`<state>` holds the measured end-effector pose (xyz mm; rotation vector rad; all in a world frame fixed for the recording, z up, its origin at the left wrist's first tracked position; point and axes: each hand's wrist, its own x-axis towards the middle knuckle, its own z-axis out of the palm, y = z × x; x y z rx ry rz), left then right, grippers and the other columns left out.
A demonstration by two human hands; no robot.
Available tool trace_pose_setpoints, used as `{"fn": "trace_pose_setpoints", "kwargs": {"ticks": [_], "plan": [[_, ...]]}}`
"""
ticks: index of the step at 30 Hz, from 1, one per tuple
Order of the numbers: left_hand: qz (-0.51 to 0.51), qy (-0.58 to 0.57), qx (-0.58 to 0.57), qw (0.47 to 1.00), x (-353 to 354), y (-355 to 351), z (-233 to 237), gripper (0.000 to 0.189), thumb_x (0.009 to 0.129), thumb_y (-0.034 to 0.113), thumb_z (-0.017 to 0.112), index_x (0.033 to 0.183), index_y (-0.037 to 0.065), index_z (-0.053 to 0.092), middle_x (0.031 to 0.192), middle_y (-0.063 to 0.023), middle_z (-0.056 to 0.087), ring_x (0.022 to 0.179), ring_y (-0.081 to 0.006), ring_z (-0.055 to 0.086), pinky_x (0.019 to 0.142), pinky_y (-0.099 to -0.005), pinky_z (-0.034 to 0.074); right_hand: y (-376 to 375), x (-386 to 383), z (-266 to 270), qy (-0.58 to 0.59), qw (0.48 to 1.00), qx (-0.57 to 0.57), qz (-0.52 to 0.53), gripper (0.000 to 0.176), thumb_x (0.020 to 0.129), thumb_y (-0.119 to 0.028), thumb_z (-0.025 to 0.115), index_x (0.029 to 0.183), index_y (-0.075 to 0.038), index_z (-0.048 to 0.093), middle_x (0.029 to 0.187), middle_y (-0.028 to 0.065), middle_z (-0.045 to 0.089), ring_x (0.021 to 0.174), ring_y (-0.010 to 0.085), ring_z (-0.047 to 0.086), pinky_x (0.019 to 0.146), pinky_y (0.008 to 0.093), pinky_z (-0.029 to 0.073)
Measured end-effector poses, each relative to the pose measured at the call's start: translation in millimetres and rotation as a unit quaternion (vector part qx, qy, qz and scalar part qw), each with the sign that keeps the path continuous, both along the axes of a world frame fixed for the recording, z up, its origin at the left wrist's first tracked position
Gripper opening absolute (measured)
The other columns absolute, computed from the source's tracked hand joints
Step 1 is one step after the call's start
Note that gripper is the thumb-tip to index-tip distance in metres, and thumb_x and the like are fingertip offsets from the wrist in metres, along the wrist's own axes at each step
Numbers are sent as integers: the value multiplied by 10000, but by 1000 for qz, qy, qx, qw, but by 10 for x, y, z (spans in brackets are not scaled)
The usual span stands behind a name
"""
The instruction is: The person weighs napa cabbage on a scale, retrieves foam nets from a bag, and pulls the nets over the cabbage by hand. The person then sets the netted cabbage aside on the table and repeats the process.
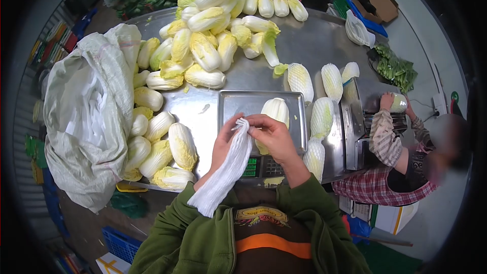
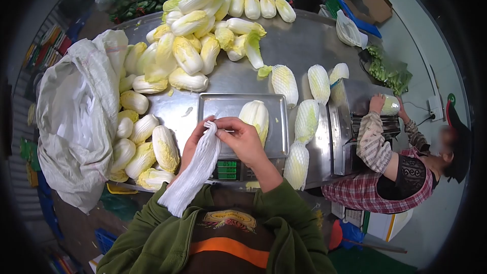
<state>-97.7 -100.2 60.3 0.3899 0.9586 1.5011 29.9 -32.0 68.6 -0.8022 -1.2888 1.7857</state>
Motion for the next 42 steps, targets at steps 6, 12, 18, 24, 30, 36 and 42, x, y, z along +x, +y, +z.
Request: {"fn": "trace_pose_setpoints", "kwargs": {"ticks": [6,12,18,24,30,36,42], "plan": [[29,112,26,993,98,-88,0,302,881,58,631,1170,-15,582,1106,-71,604,884,-100,578,790,-225,471,-87,-8,-8,-187,957,174,-135,107,784,-14,650,878,14,693,1012,99,621,920,186,618,847,275,484],[26,167,23,985,100,-95,12,123,824,54,705,913,-24,675,985,-57,626,776,-83,582,654,-224,489,-104,55,-247,-76,987,89,-113,239,857,-26,587,1092,8,606,1016,73,613,912,134,598,821,269,478],[92,431,104,892,140,-56,52,174,820,24,669,993,6,663,963,-78,604,768,-132,601,652,-259,487,-219,138,-192,-39,996,-82,7,231,897,-108,624,1095,10,596,980,16,604,887,87,553,785,255,454],[31,454,130,881,100,-71,-159,290,820,36,624,1097,-7,553,1048,-115,566,958,-218,573,827,-304,452,-199,200,-350,-81,982,68,-159,194,907,-164,626,1009,-1,596,917,10,599,822,100,542,760,259,445],[101,-45,-20,994,143,82,-397,146,973,144,452,1035,34,526,937,-56,575,877,-143,572,788,-271,464,-145,463,-222,274,915,-268,-128,295,950,-147,529,1210,-14,489,1126,79,595,973,154,594,875,325,479],[-208,-121,-133,961,-98,346,-109,305,959,295,529,1057,11,584,862,-68,657,734,-136,653,687,-310,564,-35,1109,-573,232,922,-309,-30,380,946,-132,478,1285,35,445,1231,158,563,1108,259,576,969,401,459],[-296,217,-46,929,-161,1136,-666,405,818,207,685,1112,-55,593,909,-75,669,804,-131,632,692,-287,505,819,1151,-634,181,945,-265,-61,315,969,-178,448,1234,-11,478,1123,131,621,997,270,628,886,426,503]]}}
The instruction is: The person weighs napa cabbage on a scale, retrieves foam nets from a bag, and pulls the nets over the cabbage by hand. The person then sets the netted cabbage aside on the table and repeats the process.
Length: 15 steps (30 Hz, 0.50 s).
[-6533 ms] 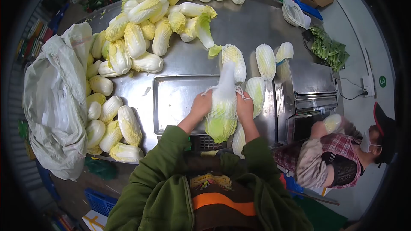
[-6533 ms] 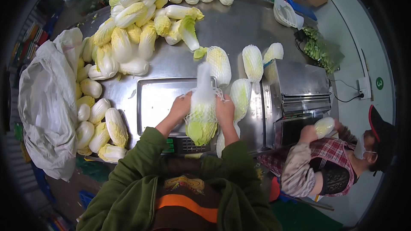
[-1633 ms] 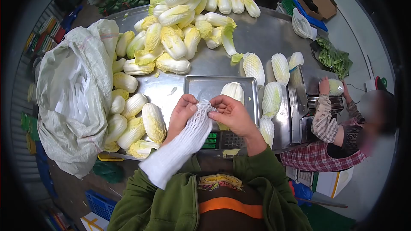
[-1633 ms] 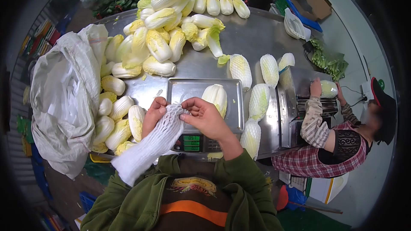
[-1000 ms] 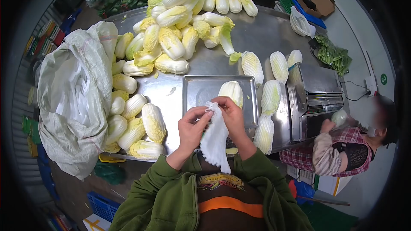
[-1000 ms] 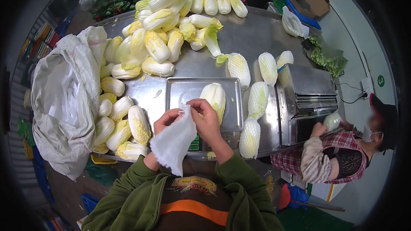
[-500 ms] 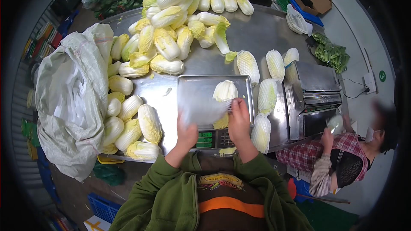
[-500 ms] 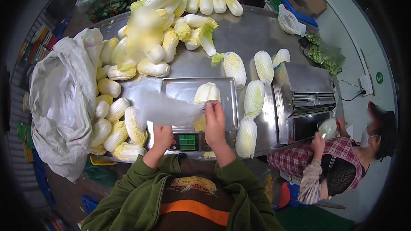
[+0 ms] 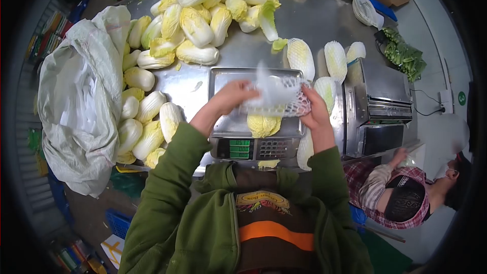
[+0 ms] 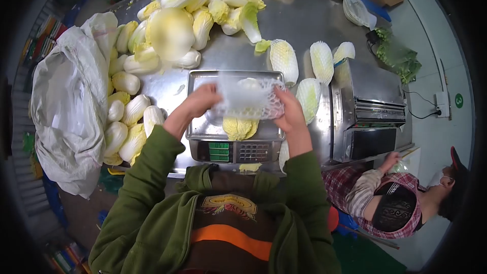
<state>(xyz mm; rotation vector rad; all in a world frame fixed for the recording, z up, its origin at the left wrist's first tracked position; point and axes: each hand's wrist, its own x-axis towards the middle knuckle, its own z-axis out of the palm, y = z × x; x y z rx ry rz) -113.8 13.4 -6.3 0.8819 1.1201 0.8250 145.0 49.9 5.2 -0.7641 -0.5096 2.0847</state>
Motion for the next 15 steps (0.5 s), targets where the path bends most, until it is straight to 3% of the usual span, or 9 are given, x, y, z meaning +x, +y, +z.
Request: {"fn": "trace_pose_setpoints", "kwargs": {"ticks": [1,2,3,4,7,8,11,13,15], "plan": [[55,156,50,985,2,186,7,412,829,239,655,1097,-69,600,925,-115,672,822,-171,642,720,-315,503,127,-35,-138,-207,977,49,-25,379,950,-255,492,1206,25,513,1076,158,644,967,302,638,885,428,491],[107,307,98,941,28,314,15,429,839,271,625,1081,-82,606,940,-156,675,840,-211,652,747,-343,501,216,-65,-302,-208,977,46,-23,379,950,-255,492,1206,25,513,1076,158,644,967,302,638,885,428,491],[106,307,95,941,78,387,-52,429,839,271,625,1081,-82,606,940,-156,675,840,-211,652,747,-343,501,290,-97,-469,-478,862,164,-44,412,934,-281,514,1181,49,531,1061,184,646,957,320,636,869,427,488],[61,361,31,930,128,477,-174,498,853,346,590,1071,-101,599,1000,-222,648,901,-301,639,796,-378,487,348,-126,-562,-700,659,268,-62,449,917,-307,536,1156,73,549,1046,210,647,947,338,634,853,426,486],[21,384,-46,922,277,574,-530,598,873,439,524,1051,-127,593,1070,-306,611,990,-424,608,853,-430,467,401,-372,-568,-772,595,175,138,506,890,-342,560,1121,108,560,1027,257,637,946,369,624,851,435,470],[24,356,-63,932,326,579,-598,621,879,457,493,1040,-134,594,1081,-324,600,1017,-457,589,861,-447,462,451,-432,-603,-773,595,178,131,506,890,-342,560,1121,108,560,1027,257,637,946,369,624,851,435,470],[142,118,-83,979,398,584,-388,507,922,376,509,1031,-108,608,981,-213,662,859,-309,658,754,-373,505,492,-468,-586,-351,928,0,-122,415,897,-290,578,1127,56,582,1042,157,663,939,254,647,803,363,507],[190,-133,-105,967,375,512,-29,325,927,256,578,1008,-56,625,880,-86,667,721,-116,629,630,-261,496,442,-365,-298,-250,968,2,-34,368,896,-261,596,1118,31,592,1038,121,662,918,215,646,787,335,512],[178,-149,-95,968,307,337,249,286,913,240,606,971,-39,625,843,-74,665,703,-103,620,616,-244,486,334,-231,-177,-126,988,5,85,282,894,-195,630,1107,-11,605,1032,63,657,885,150,642,777,288,517]]}}
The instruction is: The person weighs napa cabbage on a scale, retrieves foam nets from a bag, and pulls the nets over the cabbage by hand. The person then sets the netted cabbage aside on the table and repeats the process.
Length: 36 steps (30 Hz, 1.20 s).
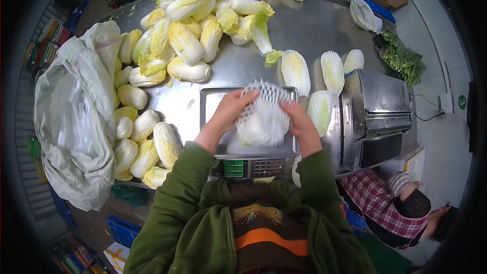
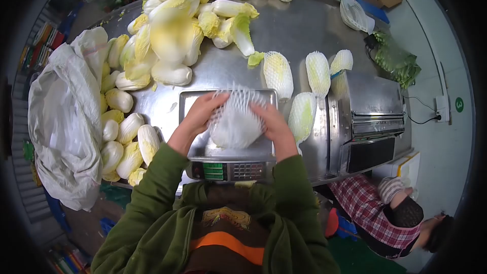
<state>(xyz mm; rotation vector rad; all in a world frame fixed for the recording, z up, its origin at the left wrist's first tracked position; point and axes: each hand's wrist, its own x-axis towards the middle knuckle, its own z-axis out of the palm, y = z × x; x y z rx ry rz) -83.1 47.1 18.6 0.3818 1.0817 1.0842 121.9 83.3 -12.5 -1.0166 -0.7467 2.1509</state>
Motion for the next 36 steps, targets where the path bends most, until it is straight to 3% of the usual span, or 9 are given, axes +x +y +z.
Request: {"fn": "trace_pose_setpoints", "kwargs": {"ticks": [9,12,17,19,20,21,30,32,36], "plan": [[206,225,97,947,159,-731,-450,253,892,202,652,750,52,506,600,57,416,557,-14,344,474,-241,294,-507,-301,-389,-246,904,237,-255,238,884,-226,660,746,-46,588,664,14,587,554,88,506,527,268,415],[240,452,64,857,116,-802,-972,274,895,181,631,757,5,472,596,-10,436,560,-86,376,510,-268,347,-563,-336,-767,-552,663,501,-76,269,813,-302,696,726,-71,590,713,96,616,592,303,585,531,359,448],[253,456,26,853,164,-740,-969,288,914,230,601,780,6,480,665,-56,527,609,-124,473,531,-323,406,-471,-384,-714,-586,714,378,-61,340,827,-382,669,739,-58,612,668,86,604,586,291,594,560,391,457],[267,66,-131,952,243,-806,-912,202,927,200,570,902,4,530,792,-76,606,714,-196,599,645,-364,508,-504,-294,-898,-357,916,153,-104,374,868,-415,633,817,-45,638,742,87,635,661,215,615,616,367,469],[315,-235,-116,912,290,-911,-855,202,931,153,542,1045,-13,536,939,-104,633,821,-268,655,754,-397,562,-591,-278,-753,-149,982,-19,-118,433,911,-440,576,989,-16,620,886,90,647,775,171,609,687,345,479],[284,-237,-174,913,342,-915,-809,227,933,133,510,1100,-18,544,1018,-143,629,880,-294,665,796,-442,572,-679,-311,-612,-26,971,-176,-162,456,939,-437,527,1105,-13,550,950,72,623,820,178,598,733,321,479],[120,-110,-254,954,199,-1350,-563,200,954,201,491,1051,52,581,798,-36,593,621,-114,566,473,-238,413,-1287,38,-340,-201,964,-161,-59,472,955,-463,465,1196,-61,522,867,63,609,560,148,561,469,299,470],[-6,140,-187,972,25,-1495,-371,184,892,221,622,927,45,580,739,-24,553,572,-124,522,472,-271,397,-1362,220,-139,-384,913,89,105,399,920,-367,570,1132,-30,549,824,65,565,557,152,532,529,290,480],[40,495,170,851,6,-1620,-214,279,801,168,727,994,31,581,843,-54,549,689,-126,534,576,-270,433,-1388,207,85,-414,852,319,-22,467,746,-218,758,1143,-65,567,1074,112,520,923,217,561,790,338,487]]}}
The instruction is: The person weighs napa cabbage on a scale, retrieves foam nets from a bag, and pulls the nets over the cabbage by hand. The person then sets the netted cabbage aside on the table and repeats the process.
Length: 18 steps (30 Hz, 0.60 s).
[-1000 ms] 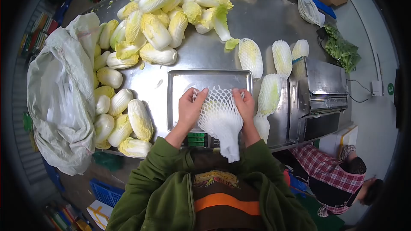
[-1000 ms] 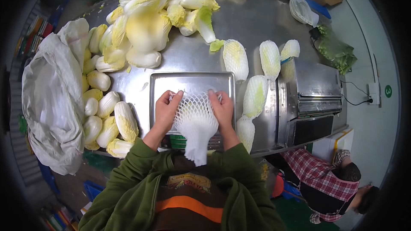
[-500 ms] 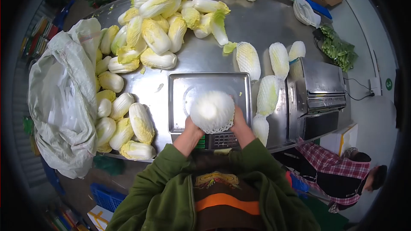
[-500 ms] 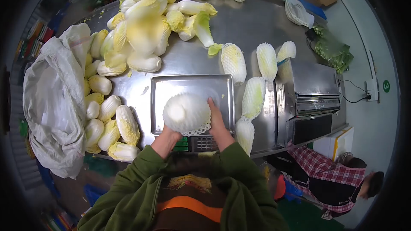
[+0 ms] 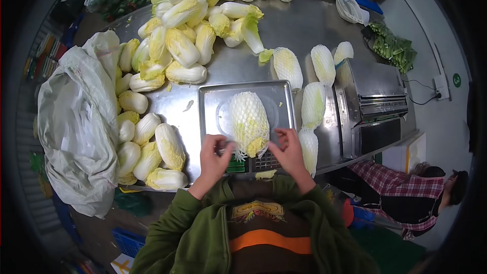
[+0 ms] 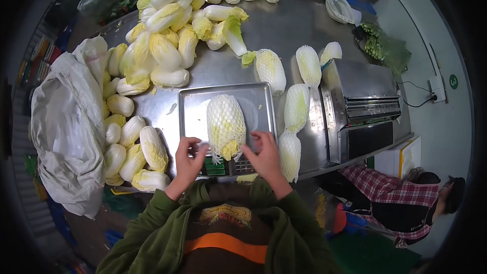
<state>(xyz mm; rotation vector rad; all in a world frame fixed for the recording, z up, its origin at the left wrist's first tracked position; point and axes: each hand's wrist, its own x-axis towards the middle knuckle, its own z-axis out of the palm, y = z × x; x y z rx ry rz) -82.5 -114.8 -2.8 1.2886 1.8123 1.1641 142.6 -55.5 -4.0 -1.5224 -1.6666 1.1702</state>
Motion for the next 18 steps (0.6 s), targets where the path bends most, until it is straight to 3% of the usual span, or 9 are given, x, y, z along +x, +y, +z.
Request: {"fn": "trace_pose_setpoints", "kwargs": {"ticks": [1,3,7,8,9,10,14,16,18], "plan": [[-1,0,1,1000,49,88,107,279,801,168,727,994,31,581,843,-54,549,689,-126,534,576,-270,433,44,-64,41,0,1000,1,-1,467,746,-218,758,1143,-65,567,1074,112,520,923,217,561,790,338,487],[-105,210,188,954,146,303,260,249,794,120,726,989,28,603,827,-36,525,745,-116,523,648,-267,438,107,-167,104,-94,977,170,86,529,710,-193,778,1170,-69,548,1176,115,456,1115,256,466,857,365,450],[-171,204,130,955,65,480,136,184,818,136,709,922,9,626,870,-48,528,819,-128,524,732,-279,423,242,-256,297,-106,968,178,140,562,675,-222,787,1166,-91,547,1272,141,424,1179,329,409,1007,410,351],[-150,24,89,984,40,516,112,162,831,152,693,883,9,639,874,-56,538,811,-139,530,728,-277,426,244,-293,328,-102,971,171,130,558,667,-200,779,1167,-99,551,1288,147,417,1192,329,403,1007,407,354],[-125,-157,44,979,7,542,87,162,844,168,676,844,8,651,878,-65,549,804,-150,536,723,-275,428,239,-335,343,-97,975,162,120,557,659,-179,770,1168,-107,555,1305,153,411,1205,329,398,1007,405,358],[-174,-134,57,974,-39,570,141,179,860,178,656,868,-1,653,882,-66,565,802,-149,543,716,-276,427,259,-408,319,-98,975,162,119,557,659,-179,770,1168,-107,555,1305,153,411,1205,329,398,1007,405,358],[-218,-73,50,972,-103,543,98,179,876,182,641,894,4,655,898,-52,586,803,-130,545,698,-262,438,297,-385,290,-79,955,277,64,407,659,-20,653,1058,-74,592,1187,151,515,1123,323,492,953,389,408],[-69,-174,-4,982,-144,473,-161,277,883,231,643,1019,-10,628,930,-62,601,823,-124,550,690,-249,454,273,-132,528,-17,943,326,69,315,683,90,556,973,-26,599,1090,152,576,1019,276,575,874,329,460],[-31,-169,-44,984,-139,432,-332,366,874,263,657,1093,-22,590,945,-76,605,830,-126,553,689,-249,463,283,210,666,-11,951,307,35,306,722,62,579,1017,-19,583,1101,145,575,1026,253,571,879,318,454]]}}
